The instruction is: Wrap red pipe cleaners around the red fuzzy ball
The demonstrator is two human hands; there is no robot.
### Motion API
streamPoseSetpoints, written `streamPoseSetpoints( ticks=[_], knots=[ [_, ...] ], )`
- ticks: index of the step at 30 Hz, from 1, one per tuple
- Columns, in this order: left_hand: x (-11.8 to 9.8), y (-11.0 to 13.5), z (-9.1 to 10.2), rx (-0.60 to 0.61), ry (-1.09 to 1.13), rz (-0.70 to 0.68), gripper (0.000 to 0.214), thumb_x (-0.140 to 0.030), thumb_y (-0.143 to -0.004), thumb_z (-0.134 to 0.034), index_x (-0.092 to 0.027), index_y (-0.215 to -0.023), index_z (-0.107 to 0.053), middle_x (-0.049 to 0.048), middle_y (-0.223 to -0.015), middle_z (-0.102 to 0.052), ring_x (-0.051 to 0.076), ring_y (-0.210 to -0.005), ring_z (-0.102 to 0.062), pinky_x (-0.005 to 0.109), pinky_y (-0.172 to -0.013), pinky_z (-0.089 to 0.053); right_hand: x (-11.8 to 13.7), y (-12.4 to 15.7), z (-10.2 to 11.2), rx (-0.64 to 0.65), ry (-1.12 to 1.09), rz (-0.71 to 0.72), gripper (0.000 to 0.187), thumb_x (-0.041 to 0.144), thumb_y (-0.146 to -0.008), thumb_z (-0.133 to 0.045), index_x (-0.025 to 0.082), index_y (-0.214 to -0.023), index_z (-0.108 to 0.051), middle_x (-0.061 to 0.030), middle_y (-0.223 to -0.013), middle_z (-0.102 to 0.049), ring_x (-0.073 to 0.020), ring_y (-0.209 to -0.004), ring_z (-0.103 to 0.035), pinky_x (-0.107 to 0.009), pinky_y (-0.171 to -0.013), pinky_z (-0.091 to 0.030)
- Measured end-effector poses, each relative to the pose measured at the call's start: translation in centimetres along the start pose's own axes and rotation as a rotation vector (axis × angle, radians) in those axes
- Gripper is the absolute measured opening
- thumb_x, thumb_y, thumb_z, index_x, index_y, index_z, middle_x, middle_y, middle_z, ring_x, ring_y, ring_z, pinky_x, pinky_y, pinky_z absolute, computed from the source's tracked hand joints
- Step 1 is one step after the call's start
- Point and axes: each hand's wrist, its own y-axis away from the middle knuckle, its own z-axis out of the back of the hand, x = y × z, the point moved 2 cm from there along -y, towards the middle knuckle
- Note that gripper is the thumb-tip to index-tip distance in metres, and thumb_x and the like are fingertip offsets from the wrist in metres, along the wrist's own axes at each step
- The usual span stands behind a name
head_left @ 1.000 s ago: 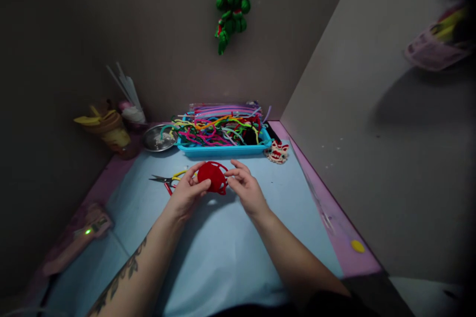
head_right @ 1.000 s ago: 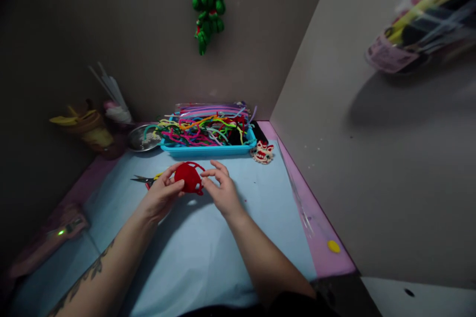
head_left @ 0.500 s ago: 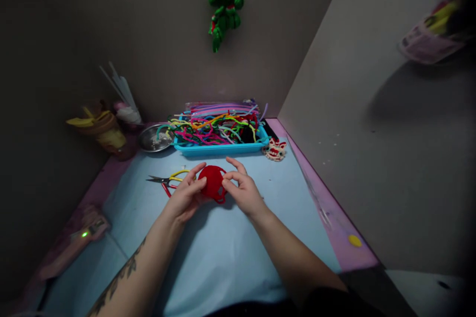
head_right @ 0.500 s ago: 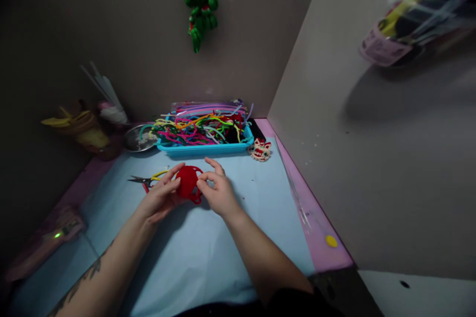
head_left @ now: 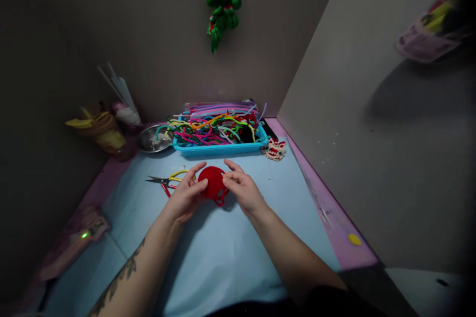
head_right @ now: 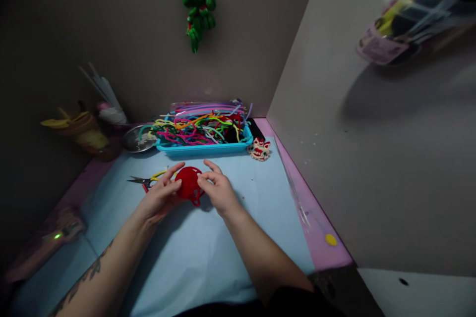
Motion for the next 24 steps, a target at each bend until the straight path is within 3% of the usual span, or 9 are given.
streamPoseSetpoints(
  ticks=[6, 11, 15, 19, 24],
  knots=[
    [0.3, -0.2, 0.2, 0.006, 0.035, 0.038, 0.068, -0.017, -0.068, -0.077, -0.022, -0.129, -0.048, 0.0094, -0.105, -0.069, 0.02, -0.077, -0.069, 0.036, -0.067, -0.058, -0.5, -0.1, 0.2, 0.022, 0.092, 0.052, 0.02, 0.039, -0.079, -0.063, 0.021, -0.073, -0.07, -0.0102, -0.141, -0.047, -0.0238, -0.14, -0.034, -0.041, -0.11, -0.032],
    [0.3, -0.4, 0.4, -0.046, 0.108, 0.075, 0.053, -0.017, -0.074, -0.071, -0.024, -0.123, -0.051, 0.0091, -0.114, -0.065, 0.022, -0.079, -0.069, 0.039, -0.062, -0.059, 0.2, 0.2, 0.4, -0.058, 0.171, 0.103, 0.021, 0.035, -0.082, -0.059, 0.025, -0.096, -0.071, -0.0085, -0.144, -0.042, -0.0239, -0.135, -0.039, -0.042, -0.11, -0.031],
    [0.2, -0.5, 0.5, -0.065, 0.168, 0.075, 0.046, -0.016, -0.077, -0.068, -0.022, -0.12, -0.053, 0.0099, -0.116, -0.063, 0.022, -0.081, -0.069, 0.042, -0.064, -0.06, 1.4, 0.6, 0.5, -0.127, 0.421, 0.283, 0.014, 0.023, -0.077, -0.063, 0.026, -0.088, -0.073, -0.0076, -0.131, -0.051, -0.0247, -0.126, -0.045, -0.044, -0.109, -0.031],
    [0.2, -0.5, 0.4, -0.068, 0.169, 0.081, 0.045, -0.016, -0.077, -0.068, -0.023, -0.118, -0.053, 0.009, -0.114, -0.064, 0.021, -0.08, -0.069, 0.041, -0.065, -0.06, 1.7, 0.7, 0.5, -0.135, 0.577, 0.397, 0.014, 0.02, -0.077, -0.064, 0.028, -0.083, -0.074, -0.0075, -0.116, -0.06, -0.0256, -0.113, -0.051, -0.045, -0.1, -0.04],
    [0.4, -0.5, 0.3, -0.093, 0.137, 0.071, 0.049, -0.018, -0.077, -0.069, -0.026, -0.122, -0.051, 0.008, -0.114, -0.064, 0.019, -0.076, -0.069, 0.038, -0.06, -0.059, 1.3, 0.6, 0.4, -0.01, 0.532, 0.43, 0.021, 0.018, -0.082, -0.055, 0.029, -0.088, -0.073, -0.0043, -0.092, -0.069, -0.0207, -0.091, -0.063, -0.037, -0.085, -0.05]
  ],
)
